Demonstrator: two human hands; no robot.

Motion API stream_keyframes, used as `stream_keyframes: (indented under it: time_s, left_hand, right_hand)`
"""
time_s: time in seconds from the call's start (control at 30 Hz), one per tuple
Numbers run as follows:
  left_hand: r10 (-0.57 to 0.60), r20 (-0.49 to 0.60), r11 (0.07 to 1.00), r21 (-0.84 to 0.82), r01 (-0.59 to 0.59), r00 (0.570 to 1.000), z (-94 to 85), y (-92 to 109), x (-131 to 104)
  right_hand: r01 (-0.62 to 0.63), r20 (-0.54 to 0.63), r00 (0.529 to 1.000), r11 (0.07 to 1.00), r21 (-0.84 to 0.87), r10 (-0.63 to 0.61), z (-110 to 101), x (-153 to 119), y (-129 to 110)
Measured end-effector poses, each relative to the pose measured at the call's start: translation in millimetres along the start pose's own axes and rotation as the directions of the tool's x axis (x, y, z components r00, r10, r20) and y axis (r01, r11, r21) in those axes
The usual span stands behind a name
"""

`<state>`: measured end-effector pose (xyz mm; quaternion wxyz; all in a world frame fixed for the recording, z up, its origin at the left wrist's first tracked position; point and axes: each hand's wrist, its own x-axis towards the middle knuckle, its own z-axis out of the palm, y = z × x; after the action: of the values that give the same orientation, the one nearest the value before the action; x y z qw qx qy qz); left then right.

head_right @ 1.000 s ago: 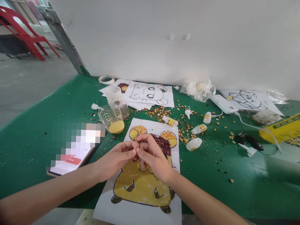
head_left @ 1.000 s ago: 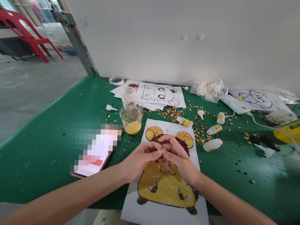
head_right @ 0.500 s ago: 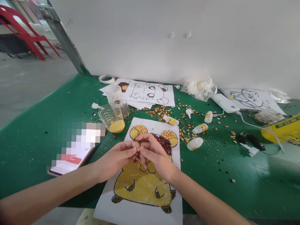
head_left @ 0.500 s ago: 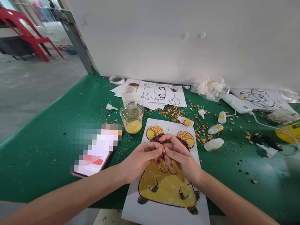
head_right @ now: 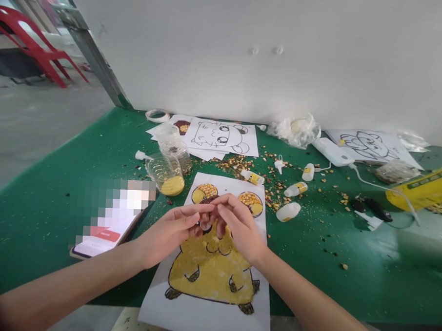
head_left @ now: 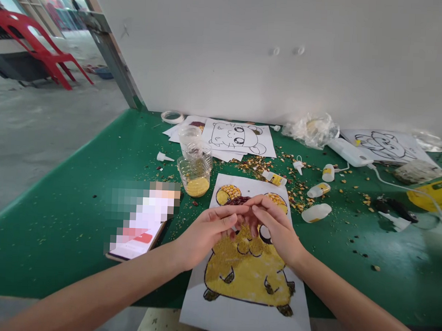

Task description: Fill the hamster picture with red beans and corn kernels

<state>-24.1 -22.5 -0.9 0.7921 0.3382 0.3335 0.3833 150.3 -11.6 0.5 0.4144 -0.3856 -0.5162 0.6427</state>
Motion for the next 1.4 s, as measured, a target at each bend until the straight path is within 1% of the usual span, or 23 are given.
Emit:
stream_keyframes:
  time_s: [0.27,0.37,0.47,0.53,0.63,0.7,0.77,0.87,0.9,0.93,0.97,1.03,1.07,1.13,1.2,1.27,1.33,1.4]
  left_hand:
    - [-0.002,0.026,1.0,-0.001,0.002,1.0,0.8,2.6,-0.6]
    - [-0.009,0.043,0.999,0.04,0.008,0.999,0.7,1.6,-1.0]
    - [-0.041,0.064,0.996,0.087,0.035,0.997,0.7,0.3,-1.6]
    - [-0.076,0.094,0.995,0.076,0.069,0.993,0.8,-0.6,-1.6]
    - [-0.116,0.175,0.993,0.028,0.113,0.978,1.0,-2.4,-1.1]
    - [-0.133,0.226,0.991,0.012,0.133,0.965,1.1,-3.2,-0.6]
    - [-0.144,0.259,0.989,0.004,0.148,0.955,1.1,-3.3,-0.4]
    - [-0.138,0.296,0.99,0.003,0.144,0.945,0.6,-2.2,-0.2]
    - [-0.132,0.306,0.991,0.007,0.136,0.943,0.2,-1.8,-0.1]
    - [-0.122,0.315,0.992,0.013,0.124,0.941,-0.4,-1.4,0.0]
    - [-0.109,0.322,0.994,0.019,0.108,0.941,-0.9,-1.1,0.1]
    - [-0.074,0.334,0.997,0.037,0.066,0.94,-1.9,-0.4,-0.1]
    - [-0.048,0.338,0.998,0.055,0.031,0.94,-2.1,0.2,-0.7]
    - [0.012,0.355,0.99,0.126,-0.06,0.935,-1.6,2.2,-3.3]
    - [0.063,0.371,0.955,0.248,-0.164,0.926,-0.1,5.1,-7.7]
    - [0.11,0.389,0.875,0.399,-0.275,0.915,1.8,7.6,-12.5]
    - [0.184,0.421,0.75,0.524,-0.404,0.888,2.7,8.4,-15.7]
    - [0.271,0.482,0.595,0.597,-0.538,0.833,1.9,7.1,-16.0]
  right_hand:
    - [0.07,-0.029,0.997,0.984,-0.166,-0.076,-5.6,0.9,-4.3]
    - [0.107,-0.039,0.992,0.966,-0.236,-0.12,-5.6,1.1,-3.5]
    - [0.109,-0.043,0.991,0.938,-0.33,-0.13,-7.1,1.7,-1.3]
    - [0.116,-0.059,0.985,0.879,-0.463,-0.161,-9.4,2.5,0.6]
    - [0.144,-0.054,0.966,0.703,-0.697,-0.252,-13.2,3.5,2.7]
    - [0.151,-0.033,0.958,0.599,-0.787,-0.284,-15.0,3.8,3.4]
    - [0.149,-0.02,0.957,0.551,-0.821,-0.289,-16.0,4.2,4.0]
    - [0.151,-0.022,0.955,0.548,-0.823,-0.296,-16.4,5.3,5.2]
    - [0.156,-0.029,0.953,0.571,-0.806,-0.301,-16.4,5.7,5.4]
    - [0.166,-0.037,0.952,0.617,-0.769,-0.303,-16.2,6.1,5.3]
    - [0.18,-0.046,0.953,0.682,-0.709,-0.3,-15.9,6.2,4.9]
    - [0.218,-0.058,0.955,0.817,-0.533,-0.292,-15.1,5.4,2.9]
    - [0.24,-0.054,0.955,0.865,-0.44,-0.292,-14.6,4.5,1.5]
    - [0.291,-0.033,0.948,0.907,-0.304,-0.315,-13.9,1.7,-1.3]
    - [0.359,-0.003,0.929,0.902,-0.239,-0.37,-13.8,-1.5,-3.1]
    - [0.44,0.023,0.895,0.87,-0.221,-0.446,-14.3,-4.1,-3.7]
    - [0.525,0.059,0.848,0.82,-0.229,-0.527,-14.7,-5.9,-4.0]
    - [0.598,0.11,0.798,0.76,-0.255,-0.592,-14.5,-7.4,-5.1]
